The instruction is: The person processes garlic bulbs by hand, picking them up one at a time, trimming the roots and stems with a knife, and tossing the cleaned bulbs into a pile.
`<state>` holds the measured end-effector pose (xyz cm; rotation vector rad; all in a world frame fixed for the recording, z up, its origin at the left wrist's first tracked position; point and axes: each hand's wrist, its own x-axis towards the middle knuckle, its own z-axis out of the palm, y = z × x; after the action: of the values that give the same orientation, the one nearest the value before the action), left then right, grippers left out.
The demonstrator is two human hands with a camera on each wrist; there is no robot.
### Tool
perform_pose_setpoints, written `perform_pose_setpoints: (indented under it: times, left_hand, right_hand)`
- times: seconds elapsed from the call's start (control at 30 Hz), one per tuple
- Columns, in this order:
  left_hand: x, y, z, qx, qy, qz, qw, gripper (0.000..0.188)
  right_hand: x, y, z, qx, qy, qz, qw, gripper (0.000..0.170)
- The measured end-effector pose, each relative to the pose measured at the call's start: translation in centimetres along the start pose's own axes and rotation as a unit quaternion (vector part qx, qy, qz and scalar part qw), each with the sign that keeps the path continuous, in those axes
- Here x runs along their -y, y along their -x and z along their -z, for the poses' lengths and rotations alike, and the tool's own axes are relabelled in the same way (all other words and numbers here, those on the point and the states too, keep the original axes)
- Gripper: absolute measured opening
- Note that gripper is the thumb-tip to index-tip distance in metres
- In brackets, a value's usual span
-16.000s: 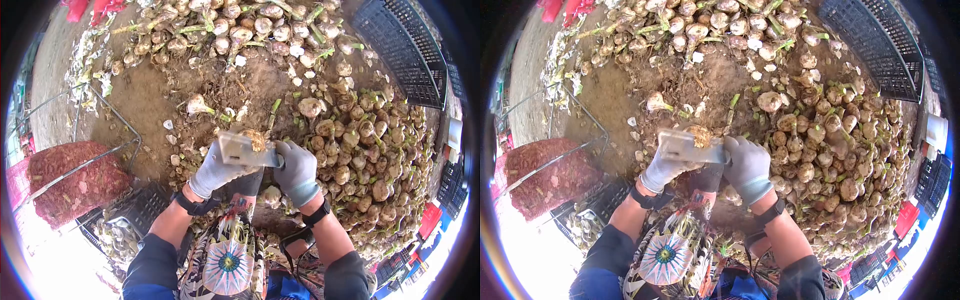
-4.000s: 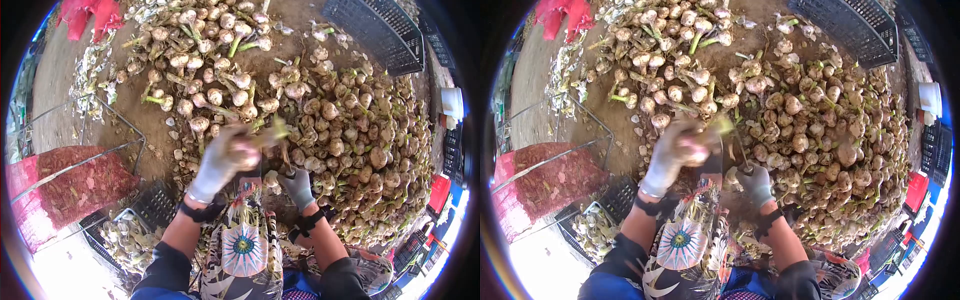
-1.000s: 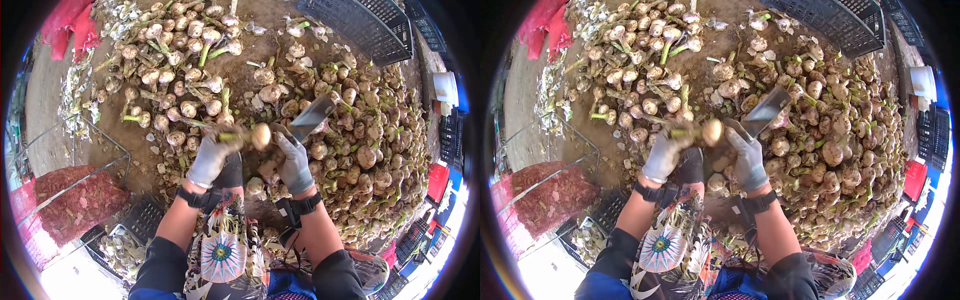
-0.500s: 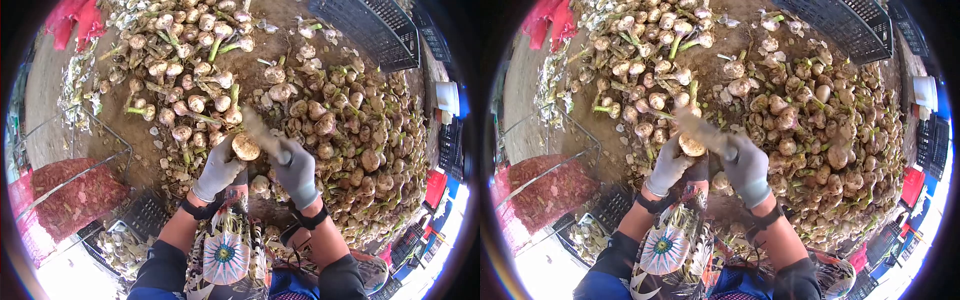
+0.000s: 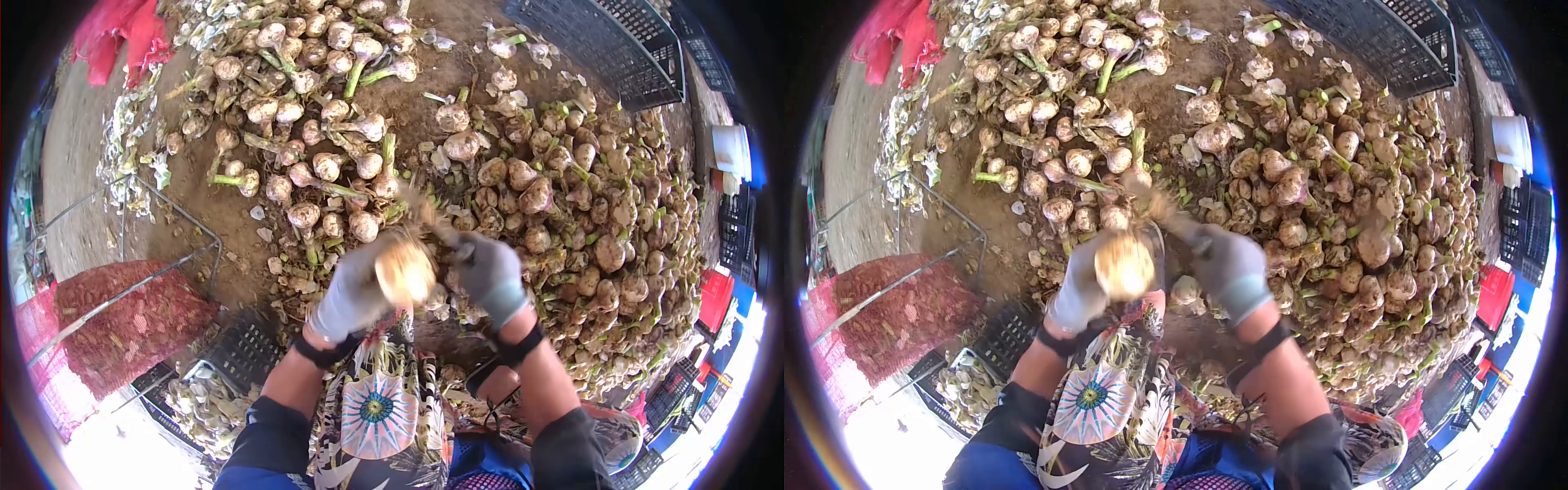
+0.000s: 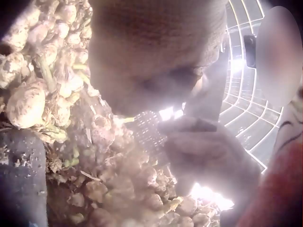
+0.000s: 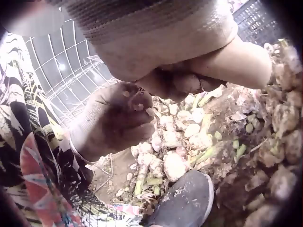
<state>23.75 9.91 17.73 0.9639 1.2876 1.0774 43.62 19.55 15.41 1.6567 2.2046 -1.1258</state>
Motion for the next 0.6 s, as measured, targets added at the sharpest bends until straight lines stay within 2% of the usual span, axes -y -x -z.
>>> perform_pose_setpoints:
  times: [0.03,0.1,0.13,0.17,0.23,0.3,0.37,0.43,0.47,0.53,0.57,0.6]
  left_hand:
    - [-0.5,0.3,-0.4,0.022,0.048,-0.045,0.998,0.039]
    - [0.1,-0.3,-0.2,-0.003,0.039,-0.063,0.997,0.041]
    - [0.7,-0.6,0.1,-0.021,0.084,0.017,0.996,0.041]
    - [1.7,-0.7,0.5,-0.031,0.084,0.063,0.994,0.040]
    - [3.4,-0.4,0.8,-0.040,0.119,0.012,0.992,0.050]
    - [4.9,0.4,0.7,-0.073,0.082,-0.011,0.994,0.056]
    - [5.6,1.1,1.0,-0.101,0.046,-0.029,0.993,0.063]
    - [4.2,1.2,1.2,-0.069,0.198,0.054,0.976,0.074]
    - [4.1,1.3,1.3,-0.069,0.200,0.055,0.976,0.074]
    - [3.8,0.7,1.7,-0.028,0.302,0.093,0.949,0.068]
    - [3.4,0.6,1.9,-0.024,0.303,0.097,0.948,0.068]
    - [2.5,0.7,2.2,0.028,0.156,0.109,0.981,0.063]
  right_hand:
    - [-2.4,-1.1,-0.6,0.015,0.045,-0.022,0.999,0.030]
    - [-4.6,-0.8,-1.3,-0.006,-0.098,-0.008,0.995,0.033]
    - [-2.7,0.3,-0.8,-0.037,-0.167,0.000,0.985,0.032]
    - [-1.0,1.4,-0.2,-0.086,-0.157,0.076,0.981,0.027]
    - [1.2,2.7,0.2,-0.119,-0.108,0.198,0.967,0.030]
    - [3.8,3.5,1.3,-0.078,-0.050,0.218,0.971,0.031]
    - [4.1,3.5,1.3,-0.078,-0.032,0.221,0.972,0.030]
    - [3.8,3.1,0.9,-0.092,-0.034,0.220,0.971,0.032]
    - [3.4,3.1,0.5,-0.090,-0.033,0.219,0.971,0.032]
    - [2.2,2.4,-0.5,-0.092,-0.062,0.224,0.968,0.028]
    - [1.6,2.3,-0.9,-0.092,-0.063,0.218,0.969,0.028]
    - [1.0,2.5,-1.5,-0.080,-0.079,0.157,0.981,0.026]
